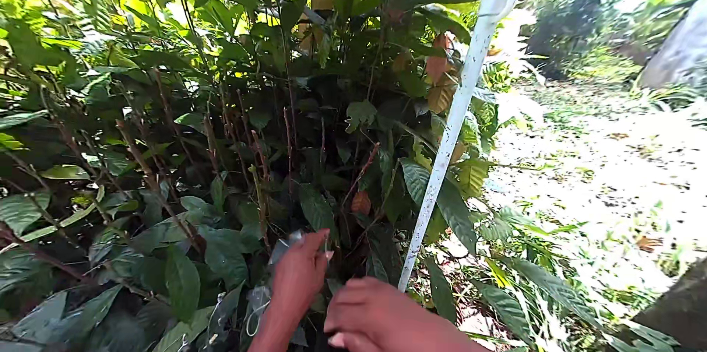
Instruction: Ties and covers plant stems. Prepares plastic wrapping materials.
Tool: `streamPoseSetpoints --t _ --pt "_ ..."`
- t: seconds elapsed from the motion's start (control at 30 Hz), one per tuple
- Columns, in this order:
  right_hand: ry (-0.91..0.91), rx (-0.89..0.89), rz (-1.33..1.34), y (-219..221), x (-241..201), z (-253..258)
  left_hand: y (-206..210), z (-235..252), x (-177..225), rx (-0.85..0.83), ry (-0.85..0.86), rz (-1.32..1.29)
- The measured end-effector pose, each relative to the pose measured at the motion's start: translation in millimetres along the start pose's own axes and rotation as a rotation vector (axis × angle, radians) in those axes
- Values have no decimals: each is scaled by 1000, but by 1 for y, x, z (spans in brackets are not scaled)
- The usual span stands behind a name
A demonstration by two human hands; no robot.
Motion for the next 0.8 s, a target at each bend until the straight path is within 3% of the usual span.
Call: streamPoseSetpoints --t 0.1,0.2,0.3,0.4,0.57,0.63,0.8 --pt "229 492 -49 -32 10 -7 -5 -25 31 15 166 178" --pt "318 595 32 -31 10 -4 5 -44 55 -105 263 266" --pt "368 743 428 -21 15 -17 27 -58 65 -222 342 266" --pt "541 987 972 -33 26 -61 34 -84 81 -343 283 211" --pt "763 1316 1234 -45 48 -156 58 -119 109 -339 398 -15" --pt "696 1390 1259 -40 48 -181 78 -87 100 -317 272 -124" --pt "701 1380 1216 -34 39 -192 142 82 48 -117 -143 -332"
Point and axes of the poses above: each hand's wrist, its own z-axis towards the middle knuckle, its own y-axis out of the palm, x = y × z, the point moved 2 cm from there along z, towards the middle knuckle, and after that the axes turned 2 degrees about -x, right-handed, at the moved point
